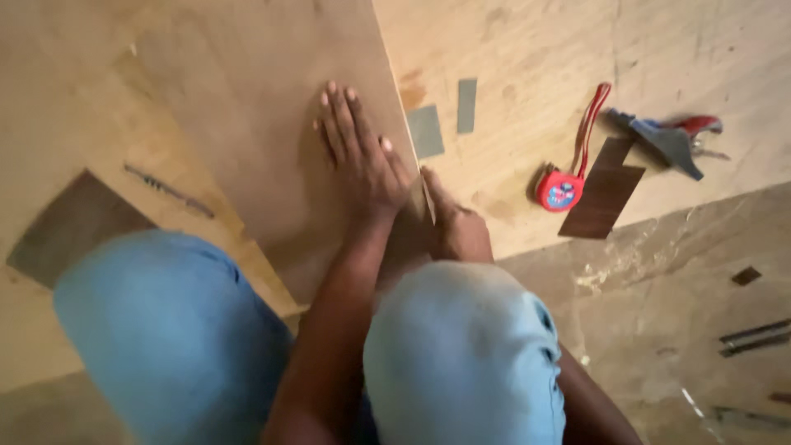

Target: The person measures a rectangular piece of wood using a tape measure and marks it with a pen. They then use a utility knife to score the wood along the marked lines and sand the edges with a sanding block. The person repeats the measuring, marking, and scoring process on different sections of the wood.

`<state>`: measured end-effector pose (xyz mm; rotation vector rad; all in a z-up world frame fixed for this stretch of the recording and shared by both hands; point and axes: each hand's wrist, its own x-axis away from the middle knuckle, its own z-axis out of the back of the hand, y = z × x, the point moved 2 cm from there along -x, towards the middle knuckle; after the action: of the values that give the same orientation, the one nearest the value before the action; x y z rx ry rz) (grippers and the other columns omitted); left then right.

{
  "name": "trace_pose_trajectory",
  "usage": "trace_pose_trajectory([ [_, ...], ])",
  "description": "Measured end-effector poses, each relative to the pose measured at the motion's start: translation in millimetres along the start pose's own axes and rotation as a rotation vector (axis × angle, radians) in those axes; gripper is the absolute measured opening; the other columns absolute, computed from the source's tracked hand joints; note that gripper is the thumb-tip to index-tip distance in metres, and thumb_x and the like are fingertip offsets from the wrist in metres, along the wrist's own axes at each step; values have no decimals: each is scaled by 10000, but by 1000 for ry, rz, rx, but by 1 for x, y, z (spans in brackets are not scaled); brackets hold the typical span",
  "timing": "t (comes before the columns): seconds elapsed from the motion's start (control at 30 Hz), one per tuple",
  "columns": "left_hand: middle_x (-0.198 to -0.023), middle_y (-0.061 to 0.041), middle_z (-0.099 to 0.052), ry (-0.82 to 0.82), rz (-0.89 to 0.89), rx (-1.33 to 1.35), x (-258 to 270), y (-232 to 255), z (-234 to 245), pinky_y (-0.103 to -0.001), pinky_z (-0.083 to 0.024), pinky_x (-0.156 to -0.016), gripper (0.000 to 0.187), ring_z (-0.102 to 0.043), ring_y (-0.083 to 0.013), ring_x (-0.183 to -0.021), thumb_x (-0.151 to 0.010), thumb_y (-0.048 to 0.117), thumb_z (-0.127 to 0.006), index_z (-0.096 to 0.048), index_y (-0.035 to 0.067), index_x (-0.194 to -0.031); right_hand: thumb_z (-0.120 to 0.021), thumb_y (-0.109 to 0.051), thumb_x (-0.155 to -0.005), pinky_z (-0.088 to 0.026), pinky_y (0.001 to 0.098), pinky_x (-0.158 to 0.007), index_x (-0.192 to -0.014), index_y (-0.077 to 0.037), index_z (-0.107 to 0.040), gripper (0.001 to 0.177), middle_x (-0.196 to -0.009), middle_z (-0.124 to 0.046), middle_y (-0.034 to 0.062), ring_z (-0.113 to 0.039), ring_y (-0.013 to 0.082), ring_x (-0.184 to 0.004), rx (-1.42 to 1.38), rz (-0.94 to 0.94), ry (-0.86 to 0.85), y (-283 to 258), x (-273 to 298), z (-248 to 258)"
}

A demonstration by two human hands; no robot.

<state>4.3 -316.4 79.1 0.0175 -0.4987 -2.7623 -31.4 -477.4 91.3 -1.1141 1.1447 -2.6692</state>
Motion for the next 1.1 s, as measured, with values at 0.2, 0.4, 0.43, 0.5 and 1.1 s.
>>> trace_pose_trajectory([
  [0.2, -1704, -286, -185, -12, -18, 56, -12, 1, 0, -593, -110, -1333, 715, -166, -471, -1608, -1004, 212, -426, -220, -90, -1619, -496, 34, -958, -569, 429, -706, -1598, -112, -427, 660, -788, -629, 208, -665, 355, -690, -92, 262, 189, -3, -2, 16],
  [0.4, -1718, -246, -194, 37, -23, 43, -8, 1, -2, -584, -107, -1354, 682, -166, -439, -1628, -1030, 210, -410, -219, -48, -1631, -511, 46, -921, -581, 432, -736, -1604, -121, -405, 711, -804, -675, 180, -704, 355, -727, -103, 405, 163, -11, -25, 13],
  [0.43, -1714, -245, -197, 30, -10, 23, 2, 2, 0, -588, -106, -1347, 676, -165, -436, -1624, -1027, 205, -406, -223, -43, -1628, -513, 47, -925, -577, 432, -724, -1610, -120, -393, 715, -837, -679, 192, -699, 364, -732, -109, 407, 163, -11, -24, 12],
  [0.5, -1719, -242, -201, 19, -21, 16, 4, -4, -4, -578, -127, -1362, 670, -174, -427, -1631, -1039, 210, -394, -220, -44, -1633, -517, 48, -932, -569, 433, -700, -1622, -120, -370, 725, -902, -685, 216, -687, 382, -743, -119, 410, 166, -7, -25, 7],
  [1.1, -1717, -222, -233, 63, -8, 19, 1, -6, -10, -576, -157, -1362, 653, -221, -413, -1626, -1047, 232, -363, -244, -29, -1633, -582, 5, -821, -551, 505, -729, -1542, -146, -441, 750, -978, -684, 331, -710, 454, -880, -14, 132, 109, -12, 1, -2],
])
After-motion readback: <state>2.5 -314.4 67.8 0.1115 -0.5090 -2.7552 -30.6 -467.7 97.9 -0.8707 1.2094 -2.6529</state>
